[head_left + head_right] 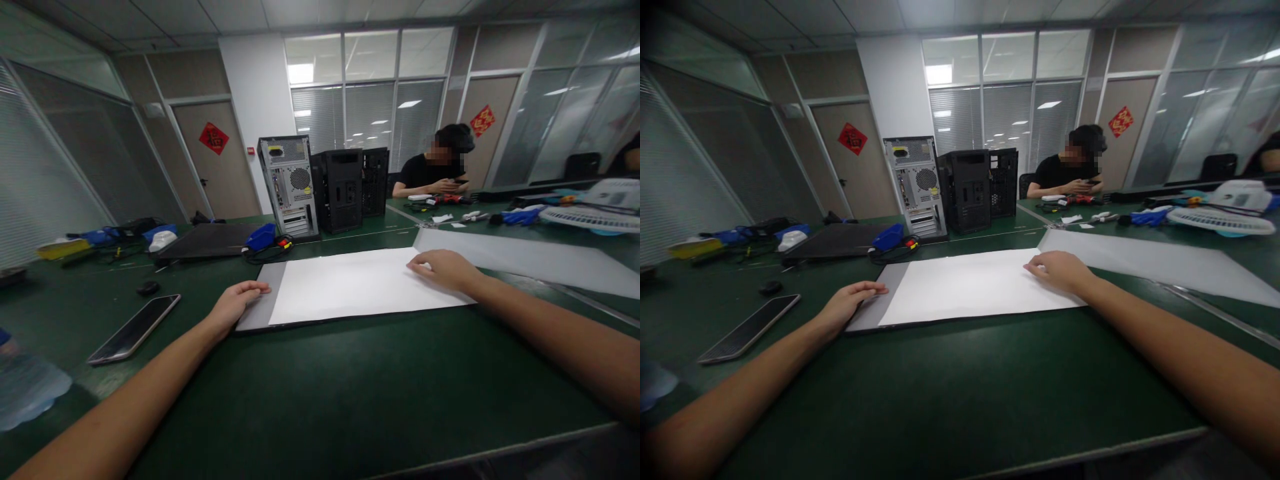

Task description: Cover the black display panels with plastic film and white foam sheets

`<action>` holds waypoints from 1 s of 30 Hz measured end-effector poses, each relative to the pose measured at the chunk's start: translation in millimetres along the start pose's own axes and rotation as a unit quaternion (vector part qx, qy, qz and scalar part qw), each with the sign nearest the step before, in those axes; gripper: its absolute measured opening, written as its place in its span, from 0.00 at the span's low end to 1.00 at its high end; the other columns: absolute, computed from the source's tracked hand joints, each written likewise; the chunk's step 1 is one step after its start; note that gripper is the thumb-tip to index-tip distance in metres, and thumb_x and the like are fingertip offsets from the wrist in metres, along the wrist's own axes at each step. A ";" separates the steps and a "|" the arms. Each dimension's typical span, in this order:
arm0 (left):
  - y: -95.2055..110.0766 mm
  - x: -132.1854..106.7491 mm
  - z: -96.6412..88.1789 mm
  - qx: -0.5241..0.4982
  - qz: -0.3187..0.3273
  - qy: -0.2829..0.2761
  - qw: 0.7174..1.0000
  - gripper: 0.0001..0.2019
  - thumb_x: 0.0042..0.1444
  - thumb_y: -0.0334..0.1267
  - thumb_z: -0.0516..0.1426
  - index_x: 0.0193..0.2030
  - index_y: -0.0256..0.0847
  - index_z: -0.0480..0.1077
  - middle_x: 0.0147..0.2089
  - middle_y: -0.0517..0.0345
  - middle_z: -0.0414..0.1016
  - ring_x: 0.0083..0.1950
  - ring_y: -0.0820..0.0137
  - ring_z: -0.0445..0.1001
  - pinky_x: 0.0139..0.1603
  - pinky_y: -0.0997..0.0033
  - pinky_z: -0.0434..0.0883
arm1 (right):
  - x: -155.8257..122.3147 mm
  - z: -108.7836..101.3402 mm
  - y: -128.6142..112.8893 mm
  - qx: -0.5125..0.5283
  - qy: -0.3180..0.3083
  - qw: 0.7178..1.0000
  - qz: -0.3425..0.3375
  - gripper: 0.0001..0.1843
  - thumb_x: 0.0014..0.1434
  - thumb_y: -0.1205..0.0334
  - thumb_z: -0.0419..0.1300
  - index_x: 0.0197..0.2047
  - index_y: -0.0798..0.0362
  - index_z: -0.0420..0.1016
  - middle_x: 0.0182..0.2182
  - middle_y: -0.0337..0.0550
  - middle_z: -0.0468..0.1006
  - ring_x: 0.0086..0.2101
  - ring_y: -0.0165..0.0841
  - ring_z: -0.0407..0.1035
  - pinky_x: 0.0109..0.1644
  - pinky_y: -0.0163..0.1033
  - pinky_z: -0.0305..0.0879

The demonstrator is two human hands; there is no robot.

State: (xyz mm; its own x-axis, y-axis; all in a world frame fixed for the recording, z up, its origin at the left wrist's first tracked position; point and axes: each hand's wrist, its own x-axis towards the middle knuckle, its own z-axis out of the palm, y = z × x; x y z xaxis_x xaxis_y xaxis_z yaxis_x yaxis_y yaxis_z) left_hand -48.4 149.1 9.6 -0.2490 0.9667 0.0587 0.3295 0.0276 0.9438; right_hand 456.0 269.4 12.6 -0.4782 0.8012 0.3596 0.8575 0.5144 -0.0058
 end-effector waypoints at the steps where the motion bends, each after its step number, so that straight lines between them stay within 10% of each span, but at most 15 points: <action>1: -0.7 0.3 -0.4 0.003 0.001 -0.001 1.000 0.12 0.47 0.41 0.61 0.38 0.43 0.80 0.48 0.52 0.83 0.56 0.58 0.75 0.62 0.60 0.65 | -0.9 1.5 0.7 0.000 -0.008 1.000 0.003 0.31 0.64 0.37 0.45 0.46 0.50 0.81 0.42 0.48 0.81 0.40 0.44 0.74 0.44 0.49 0.68; 9: -7.2 3.3 -3.7 0.020 -0.001 0.009 1.000 0.15 0.47 0.43 0.61 0.42 0.45 0.80 0.52 0.55 0.81 0.52 0.59 0.76 0.53 0.62 0.69 | 0.0 2.1 -12.4 0.123 -0.035 0.991 -0.043 0.29 0.66 0.40 0.47 0.57 0.49 0.74 0.55 0.44 0.75 0.52 0.44 0.70 0.54 0.51 0.66; 30: -13.1 5.1 -5.2 0.051 0.040 -0.029 0.997 0.18 0.44 0.35 0.63 0.45 0.43 0.78 0.56 0.54 0.78 0.56 0.64 0.74 0.60 0.65 0.64 | -0.4 4.3 -18.7 -0.012 -0.021 0.996 -0.087 0.23 0.66 0.47 0.47 0.47 0.49 0.80 0.46 0.44 0.80 0.45 0.42 0.71 0.48 0.47 0.66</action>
State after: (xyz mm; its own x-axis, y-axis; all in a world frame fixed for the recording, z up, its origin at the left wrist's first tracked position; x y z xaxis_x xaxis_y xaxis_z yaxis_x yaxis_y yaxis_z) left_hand -58.7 152.3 -0.8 -0.1664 0.9798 0.1110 0.4375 -0.0275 0.8988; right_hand 439.3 260.8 8.5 -0.6266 0.7132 0.3141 0.7653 0.6394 0.0747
